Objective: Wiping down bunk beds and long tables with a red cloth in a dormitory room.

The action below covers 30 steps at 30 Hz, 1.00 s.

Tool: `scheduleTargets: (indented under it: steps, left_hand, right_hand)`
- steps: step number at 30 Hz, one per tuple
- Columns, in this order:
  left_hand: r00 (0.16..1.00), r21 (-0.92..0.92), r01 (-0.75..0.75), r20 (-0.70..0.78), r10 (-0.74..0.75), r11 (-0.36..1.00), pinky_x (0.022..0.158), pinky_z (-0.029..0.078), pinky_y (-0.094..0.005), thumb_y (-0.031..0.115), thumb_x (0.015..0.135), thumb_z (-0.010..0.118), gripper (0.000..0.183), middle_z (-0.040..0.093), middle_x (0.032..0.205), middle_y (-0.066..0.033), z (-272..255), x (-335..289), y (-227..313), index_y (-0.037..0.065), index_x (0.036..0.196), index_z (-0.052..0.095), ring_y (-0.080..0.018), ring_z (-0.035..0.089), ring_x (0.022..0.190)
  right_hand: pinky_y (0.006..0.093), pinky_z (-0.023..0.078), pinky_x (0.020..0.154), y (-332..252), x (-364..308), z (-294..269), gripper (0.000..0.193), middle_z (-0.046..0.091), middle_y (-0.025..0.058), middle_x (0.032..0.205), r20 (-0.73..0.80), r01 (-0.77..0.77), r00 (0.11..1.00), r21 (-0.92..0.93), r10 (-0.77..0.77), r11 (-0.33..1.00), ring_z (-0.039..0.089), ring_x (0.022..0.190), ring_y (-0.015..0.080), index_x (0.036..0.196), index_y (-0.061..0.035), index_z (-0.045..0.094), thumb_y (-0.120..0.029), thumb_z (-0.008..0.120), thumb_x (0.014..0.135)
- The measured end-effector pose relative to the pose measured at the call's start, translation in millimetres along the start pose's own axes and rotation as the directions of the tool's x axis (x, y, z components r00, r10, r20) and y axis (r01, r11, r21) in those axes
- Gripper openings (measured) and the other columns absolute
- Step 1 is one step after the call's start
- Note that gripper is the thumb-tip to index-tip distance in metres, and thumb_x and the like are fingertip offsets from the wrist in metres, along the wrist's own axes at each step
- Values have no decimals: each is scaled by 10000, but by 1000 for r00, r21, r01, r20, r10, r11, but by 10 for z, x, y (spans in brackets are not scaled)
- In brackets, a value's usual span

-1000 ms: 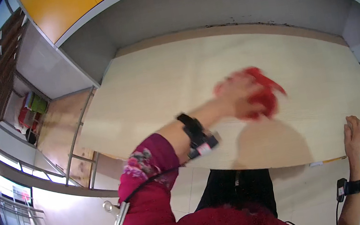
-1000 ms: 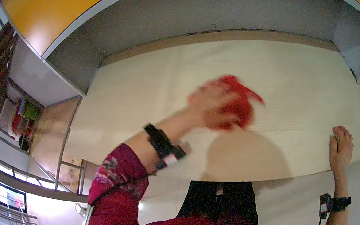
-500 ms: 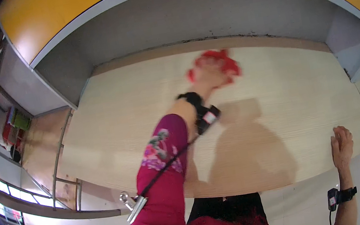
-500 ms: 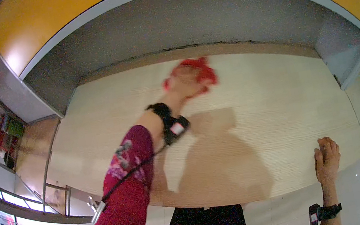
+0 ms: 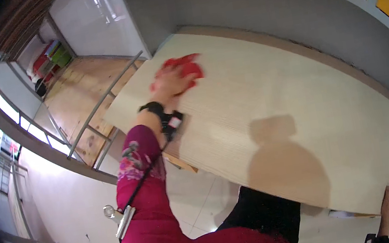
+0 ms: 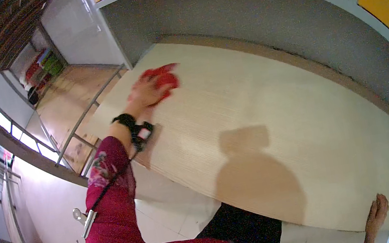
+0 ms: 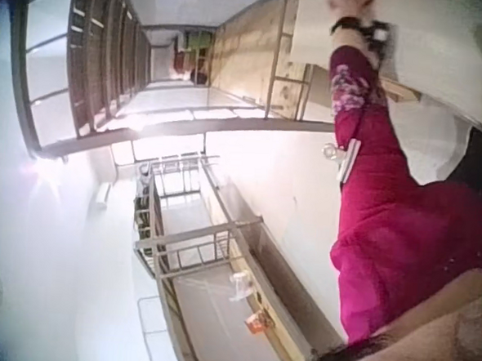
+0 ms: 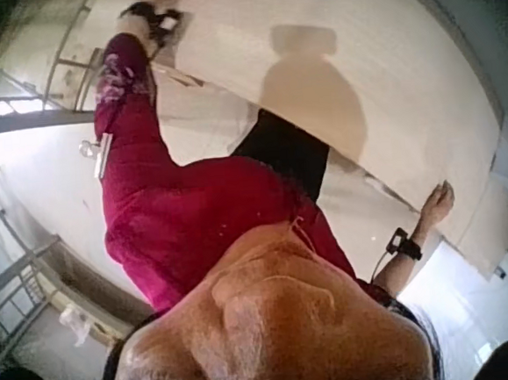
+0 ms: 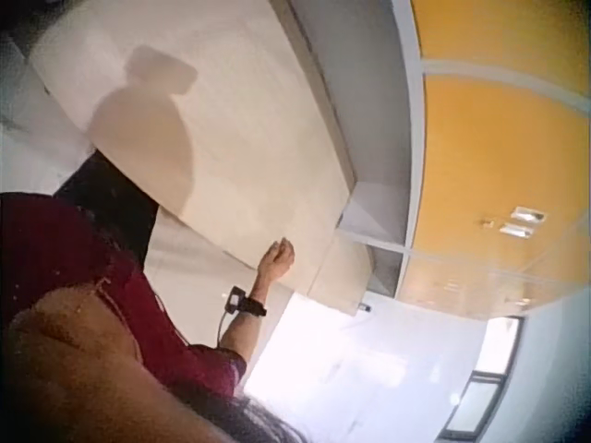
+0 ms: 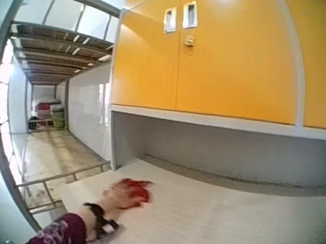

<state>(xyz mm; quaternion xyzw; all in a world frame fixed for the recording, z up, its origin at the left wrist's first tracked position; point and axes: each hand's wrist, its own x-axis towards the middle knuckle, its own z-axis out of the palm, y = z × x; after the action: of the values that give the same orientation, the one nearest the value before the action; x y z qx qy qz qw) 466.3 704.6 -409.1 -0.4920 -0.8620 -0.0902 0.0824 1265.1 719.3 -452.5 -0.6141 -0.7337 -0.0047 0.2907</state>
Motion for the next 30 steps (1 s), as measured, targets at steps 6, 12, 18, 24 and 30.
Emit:
scheduleTargets:
  steps: [6,12,18,24,30]
  left_hand:
    - [805,99,573,119,-581,814,1005,181,-586,609,828,357,680,293,1392,-156,-340,-298,-982,156,1335,361,-406,181,1297]
    - [882,172,421,150,-446,891,981,200,-612,593,862,282,672,289,1395,-149,-124,167,-425,140,1358,308,-416,207,1281]
    - [968,66,164,184,-173,984,1028,182,-546,640,829,315,722,280,1406,-137,69,690,-34,160,1368,301,-370,179,1310]
    - [924,64,331,179,-337,941,1035,161,-533,648,816,332,738,242,1430,-127,148,1134,-53,168,1376,293,-358,151,1325]
    - [991,27,54,118,-57,998,1012,177,-569,631,810,356,720,274,1414,-126,331,1213,859,166,1360,327,-368,179,1312]
  right_hand:
    - [350,395,920,327,23,6,256,477,164,1138,0,37,999,-62,-37,997,482,1055,287,1114,27,489,-83,442,888]
    - [349,369,952,433,36,-27,269,470,170,1123,31,23,999,-161,-18,987,454,1085,289,1121,35,475,-105,435,895]
    - [365,359,963,442,0,-46,264,447,156,1149,40,-31,999,-41,33,999,453,1085,270,1133,26,467,-92,431,900]
    - [363,352,964,375,-63,25,288,418,147,1212,1,-53,999,178,54,983,431,1131,259,1177,13,451,-71,426,902]
    - [369,328,971,-175,-41,-95,263,448,170,1185,4,-82,997,26,82,996,434,1119,297,1138,18,486,-83,430,901]
